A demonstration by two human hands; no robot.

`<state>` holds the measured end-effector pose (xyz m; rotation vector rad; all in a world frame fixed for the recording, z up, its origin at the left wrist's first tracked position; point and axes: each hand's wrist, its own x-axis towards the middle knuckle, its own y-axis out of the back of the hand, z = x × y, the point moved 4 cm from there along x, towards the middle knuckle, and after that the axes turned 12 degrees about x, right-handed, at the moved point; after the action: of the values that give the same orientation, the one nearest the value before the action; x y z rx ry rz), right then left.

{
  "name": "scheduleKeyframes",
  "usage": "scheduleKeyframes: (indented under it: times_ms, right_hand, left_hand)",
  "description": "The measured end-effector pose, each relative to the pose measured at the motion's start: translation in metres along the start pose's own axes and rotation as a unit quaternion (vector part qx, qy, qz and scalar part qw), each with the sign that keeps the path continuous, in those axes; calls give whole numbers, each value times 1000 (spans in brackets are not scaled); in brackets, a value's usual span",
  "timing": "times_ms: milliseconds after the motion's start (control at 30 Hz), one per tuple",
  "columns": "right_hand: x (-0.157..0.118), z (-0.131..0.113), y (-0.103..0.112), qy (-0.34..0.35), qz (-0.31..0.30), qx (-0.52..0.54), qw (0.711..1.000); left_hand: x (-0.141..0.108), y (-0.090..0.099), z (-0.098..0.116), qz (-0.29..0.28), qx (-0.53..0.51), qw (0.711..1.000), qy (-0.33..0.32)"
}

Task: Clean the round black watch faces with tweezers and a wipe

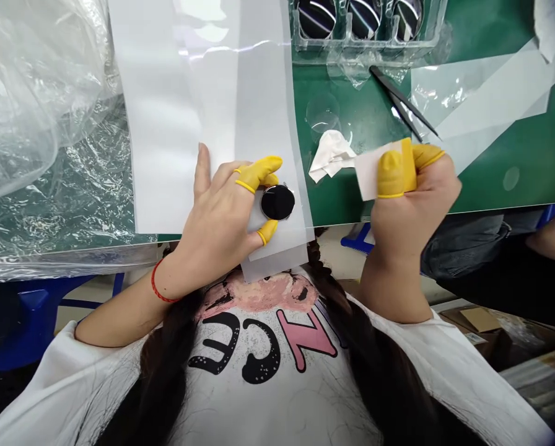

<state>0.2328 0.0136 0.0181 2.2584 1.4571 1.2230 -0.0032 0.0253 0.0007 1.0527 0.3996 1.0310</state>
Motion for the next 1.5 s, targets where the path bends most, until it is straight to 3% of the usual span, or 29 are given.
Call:
scheduleKeyframes:
  times_ms: [100,233,367,533,700,833,933,1000,1133,1233,1400,1500]
  right_hand:
    - [2,-12,-1,7,-24,-6,1000]
    - [-20,-46,-30,71,-109,-6,992]
    - [-37,-54,-52,64,-134,16,989]
    - [-39,-42,-53,104,-88,-35,990]
    - [-37,-26,-38,78,-67,-48,994]
    - [-13,11,-9,16,-7,-6,1000]
    - [10,27,1,73,21,-96,992]
    - [17,27,-8,98,-14,-127,987]
    - [13,12,-40,50,-164,-94,981]
    - [10,-8,-51,35,-230,-53,971]
    - [2,-40,-70,104,-376,17,920]
    - [-7,-47,-78,176,-376,28,909]
  left_hand:
    - [0,0,0,-2,-10,1000,16]
    - [-1,-1,1,15,-12,1000,18]
    - [-2,-3,1,2,17,1000,7]
    - [-1,-4,1,-11,34,999,6]
    - [-2,-4,2,1,46,999,3]
    - [-2,-4,1,7,34,999,-2]
    - [-3,-3,-2,9,21,1000,6]
    - [-3,-1,-3,12,33,999,15]
    - [-2,-1,-2,6,13,999,31]
    - [-1,-1,-2,15,-36,999,38]
    - [0,-3,-8,-17,-62,997,51]
    - [1,-2,-8,-18,-71,995,61]
